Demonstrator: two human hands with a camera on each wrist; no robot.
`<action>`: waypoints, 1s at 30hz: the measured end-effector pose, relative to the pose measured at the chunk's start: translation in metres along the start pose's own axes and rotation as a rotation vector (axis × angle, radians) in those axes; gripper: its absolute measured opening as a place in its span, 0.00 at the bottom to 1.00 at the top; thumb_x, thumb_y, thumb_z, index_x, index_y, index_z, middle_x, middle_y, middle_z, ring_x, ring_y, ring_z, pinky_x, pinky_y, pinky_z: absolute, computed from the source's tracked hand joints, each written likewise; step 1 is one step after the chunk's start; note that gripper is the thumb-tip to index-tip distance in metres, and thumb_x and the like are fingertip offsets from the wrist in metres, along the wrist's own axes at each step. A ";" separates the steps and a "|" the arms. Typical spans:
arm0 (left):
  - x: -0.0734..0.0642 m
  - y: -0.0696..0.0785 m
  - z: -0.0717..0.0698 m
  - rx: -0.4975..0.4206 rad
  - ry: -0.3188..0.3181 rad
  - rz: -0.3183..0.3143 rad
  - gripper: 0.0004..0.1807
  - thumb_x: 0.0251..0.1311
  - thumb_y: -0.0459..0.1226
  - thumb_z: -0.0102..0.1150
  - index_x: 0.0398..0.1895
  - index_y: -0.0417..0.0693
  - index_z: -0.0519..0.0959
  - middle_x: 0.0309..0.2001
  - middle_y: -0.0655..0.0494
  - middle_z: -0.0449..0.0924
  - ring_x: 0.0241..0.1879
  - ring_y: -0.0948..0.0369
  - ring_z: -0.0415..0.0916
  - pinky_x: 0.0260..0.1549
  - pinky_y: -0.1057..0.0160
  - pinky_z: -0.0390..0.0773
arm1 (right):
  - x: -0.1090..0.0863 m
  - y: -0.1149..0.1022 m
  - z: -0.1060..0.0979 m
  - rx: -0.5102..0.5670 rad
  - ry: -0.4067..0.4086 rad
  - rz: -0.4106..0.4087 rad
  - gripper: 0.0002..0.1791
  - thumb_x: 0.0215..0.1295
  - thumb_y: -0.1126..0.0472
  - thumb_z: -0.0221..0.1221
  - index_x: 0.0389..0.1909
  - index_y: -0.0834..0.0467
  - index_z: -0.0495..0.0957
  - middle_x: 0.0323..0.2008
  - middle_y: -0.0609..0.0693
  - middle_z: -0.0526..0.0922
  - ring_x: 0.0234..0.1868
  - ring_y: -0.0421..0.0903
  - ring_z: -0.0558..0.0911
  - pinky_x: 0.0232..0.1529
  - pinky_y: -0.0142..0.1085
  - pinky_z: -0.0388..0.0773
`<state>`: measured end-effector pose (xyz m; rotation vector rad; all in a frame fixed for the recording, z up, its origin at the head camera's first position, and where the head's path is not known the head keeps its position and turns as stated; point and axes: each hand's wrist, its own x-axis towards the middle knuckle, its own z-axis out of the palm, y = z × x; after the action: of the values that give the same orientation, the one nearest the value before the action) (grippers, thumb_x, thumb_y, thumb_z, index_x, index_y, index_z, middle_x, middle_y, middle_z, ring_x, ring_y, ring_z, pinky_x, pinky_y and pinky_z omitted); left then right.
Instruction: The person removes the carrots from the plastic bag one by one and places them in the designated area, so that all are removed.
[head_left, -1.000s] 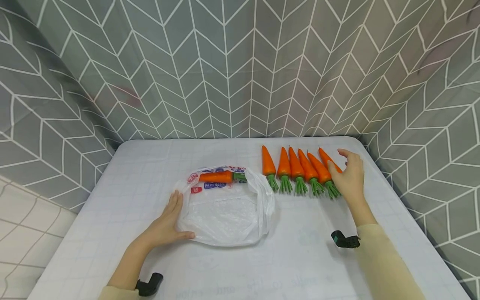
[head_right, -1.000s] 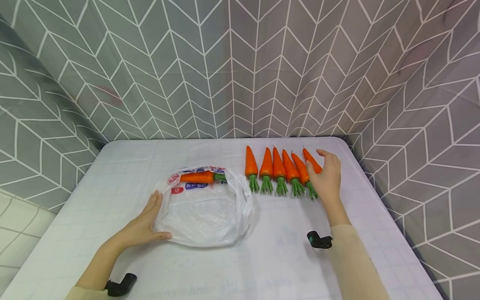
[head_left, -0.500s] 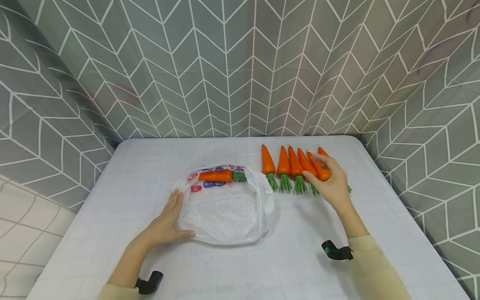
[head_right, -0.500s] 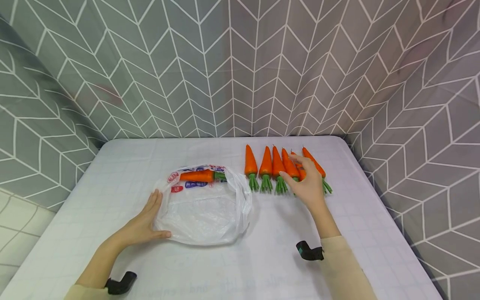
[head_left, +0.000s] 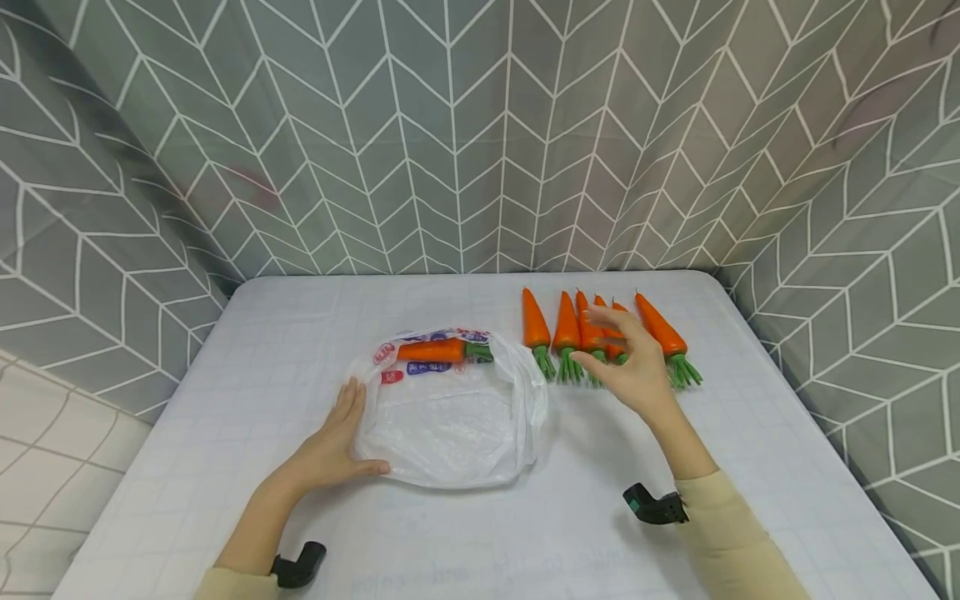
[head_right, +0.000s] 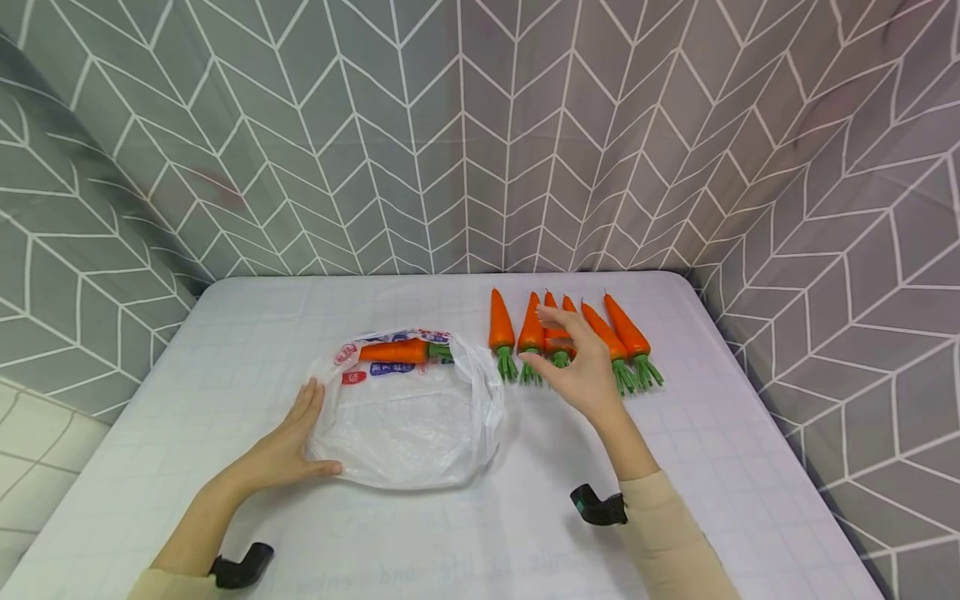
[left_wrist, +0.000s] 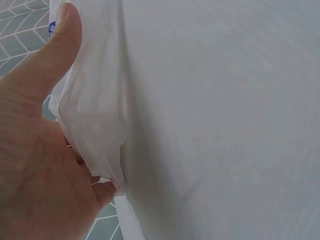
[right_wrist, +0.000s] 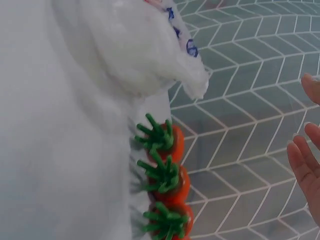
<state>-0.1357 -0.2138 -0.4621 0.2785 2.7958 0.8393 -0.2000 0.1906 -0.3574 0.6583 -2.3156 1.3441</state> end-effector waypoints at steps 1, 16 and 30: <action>0.000 0.000 0.000 0.000 0.000 0.000 0.72 0.40 0.62 0.71 0.74 0.32 0.37 0.75 0.38 0.26 0.73 0.42 0.27 0.65 0.37 0.47 | 0.001 -0.003 0.001 0.008 -0.005 -0.015 0.33 0.46 0.76 0.71 0.57 0.70 0.73 0.50 0.62 0.78 0.49 0.39 0.78 0.48 0.30 0.78; -0.001 0.000 -0.001 -0.008 -0.002 -0.007 0.72 0.40 0.63 0.71 0.74 0.33 0.37 0.76 0.39 0.26 0.74 0.42 0.26 0.65 0.38 0.47 | 0.015 0.003 0.044 0.030 -0.139 -0.239 0.35 0.41 0.74 0.74 0.55 0.65 0.75 0.49 0.59 0.78 0.41 0.48 0.80 0.42 0.34 0.80; -0.002 -0.001 -0.001 -0.002 0.003 -0.004 0.72 0.39 0.64 0.70 0.75 0.34 0.37 0.76 0.39 0.27 0.74 0.42 0.27 0.65 0.38 0.47 | 0.029 -0.011 0.089 0.170 -0.236 -0.314 0.34 0.44 0.73 0.73 0.56 0.65 0.74 0.51 0.60 0.78 0.50 0.57 0.77 0.43 0.49 0.81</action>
<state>-0.1345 -0.2152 -0.4615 0.2710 2.7969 0.8414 -0.2252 0.1022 -0.3756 1.2380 -2.1643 1.3823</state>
